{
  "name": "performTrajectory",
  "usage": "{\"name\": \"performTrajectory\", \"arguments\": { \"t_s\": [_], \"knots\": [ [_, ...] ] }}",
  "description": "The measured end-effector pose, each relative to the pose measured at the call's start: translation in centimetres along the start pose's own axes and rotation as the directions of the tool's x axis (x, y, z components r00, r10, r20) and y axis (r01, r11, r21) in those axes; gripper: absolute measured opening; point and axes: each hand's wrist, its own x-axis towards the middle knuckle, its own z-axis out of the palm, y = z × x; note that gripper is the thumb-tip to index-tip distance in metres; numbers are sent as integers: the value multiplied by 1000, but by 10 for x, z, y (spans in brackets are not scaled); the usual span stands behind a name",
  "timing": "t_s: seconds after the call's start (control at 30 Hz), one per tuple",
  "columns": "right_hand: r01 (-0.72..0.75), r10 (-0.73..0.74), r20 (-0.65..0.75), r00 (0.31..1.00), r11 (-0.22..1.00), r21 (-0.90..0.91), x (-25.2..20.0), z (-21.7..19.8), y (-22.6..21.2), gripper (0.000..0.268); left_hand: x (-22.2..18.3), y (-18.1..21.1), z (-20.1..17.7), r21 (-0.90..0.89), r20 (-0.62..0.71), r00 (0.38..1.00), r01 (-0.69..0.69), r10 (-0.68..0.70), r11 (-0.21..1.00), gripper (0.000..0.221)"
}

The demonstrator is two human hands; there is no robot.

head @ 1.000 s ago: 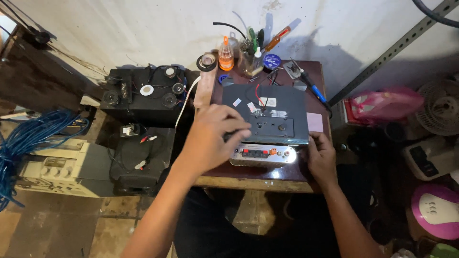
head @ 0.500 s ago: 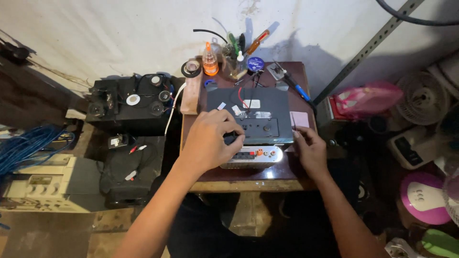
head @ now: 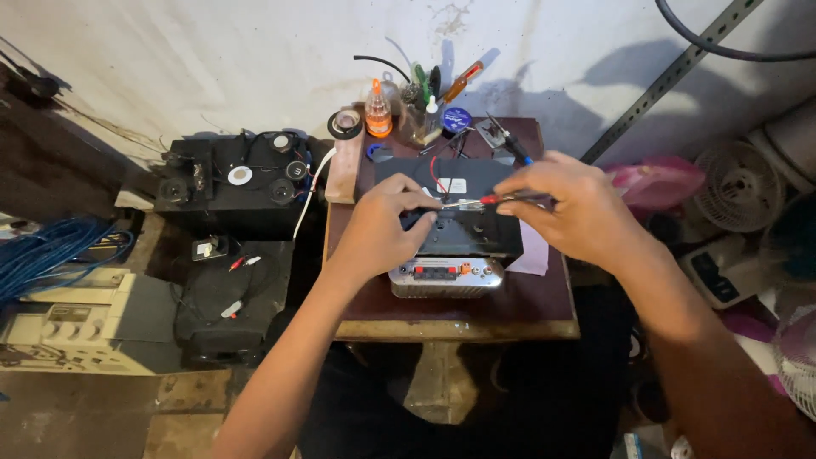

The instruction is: Removing the bottom plate of an amplifier using a screwdriver and pliers

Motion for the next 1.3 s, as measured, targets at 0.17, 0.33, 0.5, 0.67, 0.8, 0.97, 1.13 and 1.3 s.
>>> {"name": "performTrajectory", "arguments": {
  "t_s": [0.17, 0.33, 0.5, 0.67, 0.8, 0.97, 1.13, 1.3],
  "knots": [
    [191, -153, 196, 969, 962, -196, 23, -3, -10, 13, 4, 1, -7, -92, 58, 996, 67, -62, 993, 18],
    [262, -178, 286, 942, 921, -289, 34, -1, -12, 12, 5, -7, -7, -108, 86, 995, 57, -48, 993, 18],
    [247, -124, 339, 932, 904, -348, 36, 1, -9, 14, 3, -1, -8, -155, 72, 996, 68, -57, 986, 18],
    [255, -126, 358, 925, 905, -340, 40, -1, -11, 13, 4, -10, -5, -144, 73, 996, 66, -56, 987, 16],
    [260, -111, 382, 917, 894, -364, 44, -5, -22, 13, 4, -9, -6, -152, 77, 995, 73, -62, 986, 16],
    [280, -119, 400, 909, 883, -376, 44, -3, -17, 13, 5, -12, -4, -153, 47, 998, 48, -41, 987, 16],
    [281, -101, 417, 903, 873, -398, 46, -1, -19, 15, 6, -14, -3, -121, 27, 1000, -8, 11, 993, 14],
    [365, -82, 515, 853, 800, -477, 54, 9, -19, 8, 9, -13, -2, -98, 12, 999, -34, 35, 995, 9]
  ]
}}
